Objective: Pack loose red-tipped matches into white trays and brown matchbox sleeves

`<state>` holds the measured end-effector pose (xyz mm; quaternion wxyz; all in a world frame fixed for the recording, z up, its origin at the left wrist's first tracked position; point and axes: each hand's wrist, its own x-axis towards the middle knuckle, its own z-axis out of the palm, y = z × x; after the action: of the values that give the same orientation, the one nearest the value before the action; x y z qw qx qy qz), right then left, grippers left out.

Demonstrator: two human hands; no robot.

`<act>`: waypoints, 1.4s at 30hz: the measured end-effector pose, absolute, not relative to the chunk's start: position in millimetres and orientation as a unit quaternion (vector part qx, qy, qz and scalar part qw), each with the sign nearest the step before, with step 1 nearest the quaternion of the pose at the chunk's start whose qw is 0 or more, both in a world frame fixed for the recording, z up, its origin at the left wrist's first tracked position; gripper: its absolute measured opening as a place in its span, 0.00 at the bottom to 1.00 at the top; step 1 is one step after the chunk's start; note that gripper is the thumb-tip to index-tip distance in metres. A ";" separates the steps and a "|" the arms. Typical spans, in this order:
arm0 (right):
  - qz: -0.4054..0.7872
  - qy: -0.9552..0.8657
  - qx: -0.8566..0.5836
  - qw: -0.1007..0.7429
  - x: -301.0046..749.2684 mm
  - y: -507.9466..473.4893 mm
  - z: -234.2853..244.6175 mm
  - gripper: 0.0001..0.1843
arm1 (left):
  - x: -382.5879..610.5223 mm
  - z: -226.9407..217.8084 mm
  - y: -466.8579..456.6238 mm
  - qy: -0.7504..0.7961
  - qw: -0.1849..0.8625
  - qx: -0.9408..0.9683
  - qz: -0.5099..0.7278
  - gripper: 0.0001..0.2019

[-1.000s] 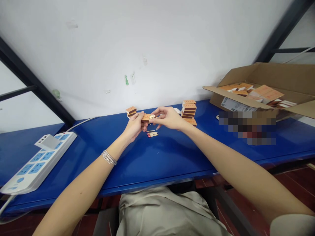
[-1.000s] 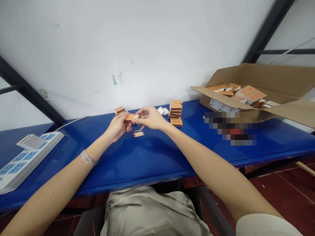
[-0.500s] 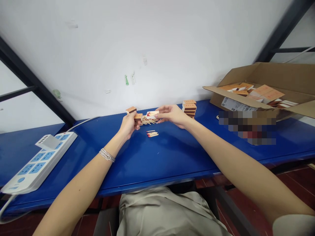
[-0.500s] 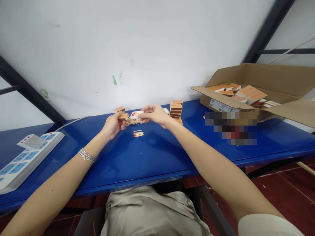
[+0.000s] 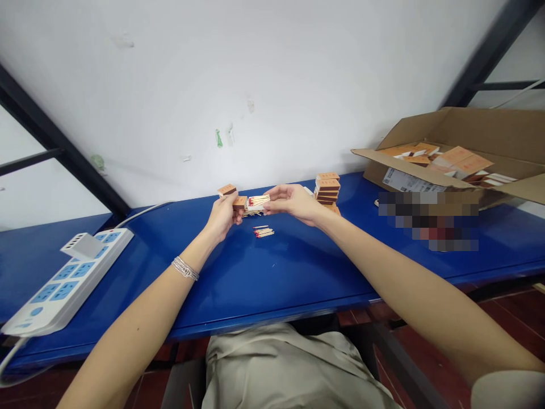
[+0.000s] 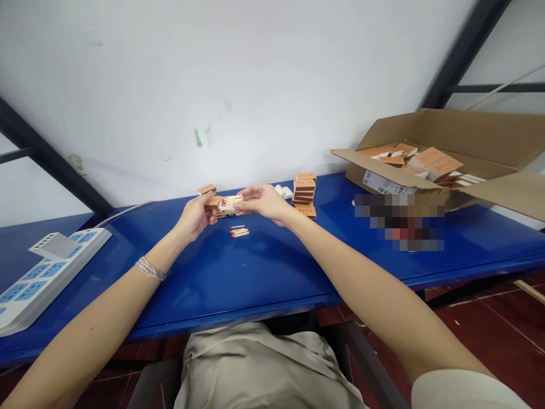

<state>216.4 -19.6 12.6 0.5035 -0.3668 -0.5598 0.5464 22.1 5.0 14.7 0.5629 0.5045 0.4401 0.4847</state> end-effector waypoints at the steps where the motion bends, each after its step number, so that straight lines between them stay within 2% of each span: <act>1: 0.539 -0.564 -0.369 0.505 216.6 -19.8 13.0 0.18 | 21.9 14.4 5.1 0.440 0.563 0.506 0.484 0.11; 9: 0.536 -0.568 -0.368 0.505 217.3 -17.2 10.0 0.19 | 21.4 14.2 5.7 0.447 0.560 0.501 0.484 0.10; 15: 0.576 -0.534 -0.353 0.508 221.8 -11.4 5.3 0.18 | 23.4 16.0 3.9 0.443 0.585 0.507 0.451 0.13; 22: 0.597 -0.538 -0.331 0.495 219.5 -14.9 5.9 0.19 | 24.1 16.0 -2.4 0.404 0.629 0.553 0.367 0.21; 25: 0.609 -0.535 -0.322 0.489 218.4 -17.7 8.5 0.17 | 26.3 15.8 -6.0 0.375 0.643 0.562 0.360 0.17; 28: 0.633 -0.524 -0.314 0.477 218.9 -18.3 10.8 0.11 | 28.1 16.1 -8.1 0.363 0.647 0.558 0.371 0.14; 32: 0.640 -0.513 -0.318 0.476 219.2 -17.2 11.0 0.06 | 28.6 16.2 -8.4 0.360 0.650 0.557 0.372 0.13; 38: 0.607 -0.521 -0.349 0.488 213.6 -19.4 10.3 0.07 | 29.4 14.8 -9.1 0.350 0.654 0.562 0.367 0.15; 42: 0.565 -0.539 -0.371 0.502 209.3 -22.1 10.5 0.10 | 30.3 15.0 -10.5 0.348 0.654 0.562 0.368 0.15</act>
<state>209.3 -22.1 10.5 0.5020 -0.3706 -0.5394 0.5654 30.3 -10.5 15.0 0.6537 0.5625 0.3479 0.3678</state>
